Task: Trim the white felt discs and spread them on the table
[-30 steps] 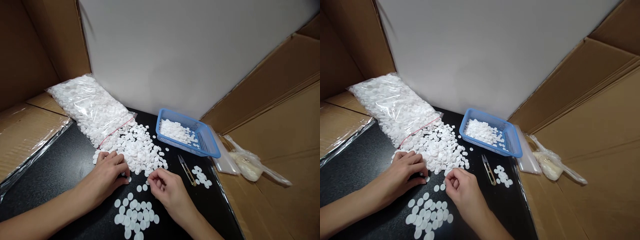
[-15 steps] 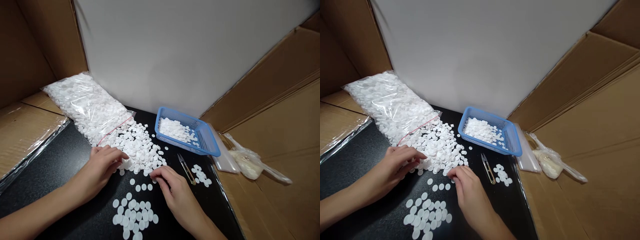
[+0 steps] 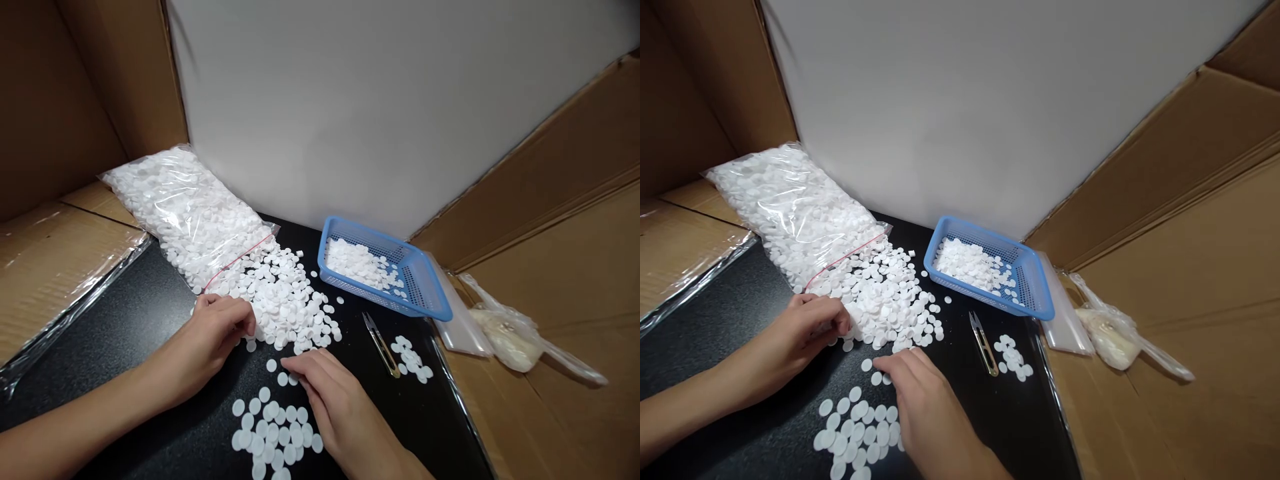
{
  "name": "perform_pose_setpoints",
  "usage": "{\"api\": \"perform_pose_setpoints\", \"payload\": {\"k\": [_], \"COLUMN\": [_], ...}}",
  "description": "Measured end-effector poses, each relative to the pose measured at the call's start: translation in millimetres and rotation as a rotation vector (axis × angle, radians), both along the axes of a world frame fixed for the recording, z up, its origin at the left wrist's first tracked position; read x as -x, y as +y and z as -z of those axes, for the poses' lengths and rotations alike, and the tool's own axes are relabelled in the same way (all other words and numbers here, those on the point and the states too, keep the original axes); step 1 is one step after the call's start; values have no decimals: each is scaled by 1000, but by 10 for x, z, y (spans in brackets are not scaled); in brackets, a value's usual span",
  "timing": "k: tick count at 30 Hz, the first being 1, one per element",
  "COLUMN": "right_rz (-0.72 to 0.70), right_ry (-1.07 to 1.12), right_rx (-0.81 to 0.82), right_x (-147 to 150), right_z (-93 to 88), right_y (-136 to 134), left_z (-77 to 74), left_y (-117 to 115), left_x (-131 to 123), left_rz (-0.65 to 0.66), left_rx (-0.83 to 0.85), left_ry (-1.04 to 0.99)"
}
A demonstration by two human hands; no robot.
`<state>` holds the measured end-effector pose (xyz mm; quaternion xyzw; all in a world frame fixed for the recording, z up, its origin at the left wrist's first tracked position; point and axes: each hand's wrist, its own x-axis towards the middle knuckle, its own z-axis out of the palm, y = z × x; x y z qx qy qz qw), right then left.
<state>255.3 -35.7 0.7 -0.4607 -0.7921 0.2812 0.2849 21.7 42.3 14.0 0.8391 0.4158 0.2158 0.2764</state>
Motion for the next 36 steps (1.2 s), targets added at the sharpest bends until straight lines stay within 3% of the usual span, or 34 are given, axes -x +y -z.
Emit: {"api": "perform_pose_setpoints", "payload": {"k": [3, 7, 11, 13, 20, 23, 26, 30, 36], "right_rz": [-14, -24, 280, 356, 237, 180, 93, 49, 182], "right_ry": [69, 145, 94, 43, -38, -12, 13, 27, -87], "right_rx": [105, 186, 80, 44, 8, -25, -12, 124, 319], "right_x": [53, 15, -199, -287, -127, -21, 14, -57, -254], "right_z": [-26, -107, -173, -156, 100, 136, 99, 6, -137], "right_y": [-44, -45, 61, 119, 175, 160, 142, 126, 129], "left_z": [-10, 18, -8, -64, -269, -224, -105, -4, -51], "left_y": [-51, -187, -268, -279, -312, -288, -222, -148, -178], "left_x": [-28, -99, -160, -183, -225, -208, -175, -140, -179], "left_rz": [124, 280, 376, 431, 589, 571, 454, 319, 409], "left_rx": [-6, 123, 139, 146, 228, 269, 259, 264, 201], "left_ry": [-12, -29, -25, -21, 67, 29, -2, -4, -3]}}
